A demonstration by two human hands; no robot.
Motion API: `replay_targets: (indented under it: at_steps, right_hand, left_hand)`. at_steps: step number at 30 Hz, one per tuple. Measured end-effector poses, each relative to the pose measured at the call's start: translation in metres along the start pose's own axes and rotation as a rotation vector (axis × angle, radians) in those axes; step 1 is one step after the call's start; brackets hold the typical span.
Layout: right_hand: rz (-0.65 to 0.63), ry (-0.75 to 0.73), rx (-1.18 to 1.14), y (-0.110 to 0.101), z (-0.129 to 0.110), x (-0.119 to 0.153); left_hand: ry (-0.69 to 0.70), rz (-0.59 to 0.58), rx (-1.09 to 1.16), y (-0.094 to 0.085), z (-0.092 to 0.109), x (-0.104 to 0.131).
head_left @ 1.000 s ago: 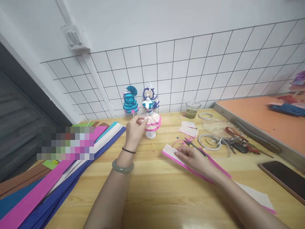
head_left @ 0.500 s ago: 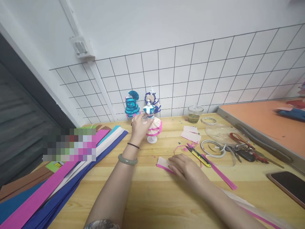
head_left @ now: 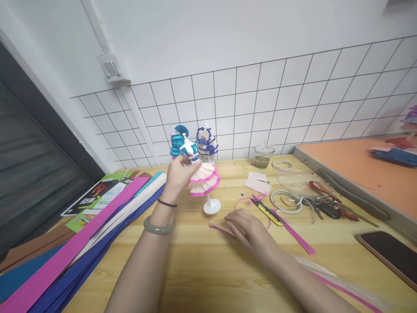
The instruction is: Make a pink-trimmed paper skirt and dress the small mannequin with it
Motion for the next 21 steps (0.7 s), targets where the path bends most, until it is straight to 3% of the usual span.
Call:
replay_targets:
  at_steps: [3, 7, 11, 13, 17, 21]
  right_hand:
    - [0.018, 0.05, -0.089, -0.002, 0.001, -0.001]
    - [0.022, 0.139, -0.138, -0.004, -0.008, -0.005]
    - [-0.19, 0.173, 0.093, -0.01, -0.015, -0.014]
    - [-0.246, 0.273, 0.302, -0.025, -0.001, -0.015]
    - [-0.215, 0.534, 0.572, -0.063, 0.046, 0.003]
    - [-0.289, 0.608, 0.705, -0.071, 0.077, 0.023]
  left_hand:
    - [0.007, -0.015, -0.106, -0.016, 0.006, 0.019]
    - [0.015, -0.106, -0.065, -0.018, 0.011, 0.038]
    - [-0.05, -0.198, -0.085, -0.007, 0.014, 0.043]
    - [-0.079, -0.205, -0.118, -0.003, 0.014, 0.043]
    - [-0.049, -0.216, -0.071, 0.002, 0.013, 0.042]
    - [0.006, -0.227, 0.078, 0.0, 0.014, 0.041]
Point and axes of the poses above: each hand's wrist, its own x-axis away from the middle knuckle, its own y-axis out of the palm, z = x × y, the point moved 5 cm from there along -x, towards the middle knuckle, and after that the axes turned 1 degree about z, right-handed, at the moved point
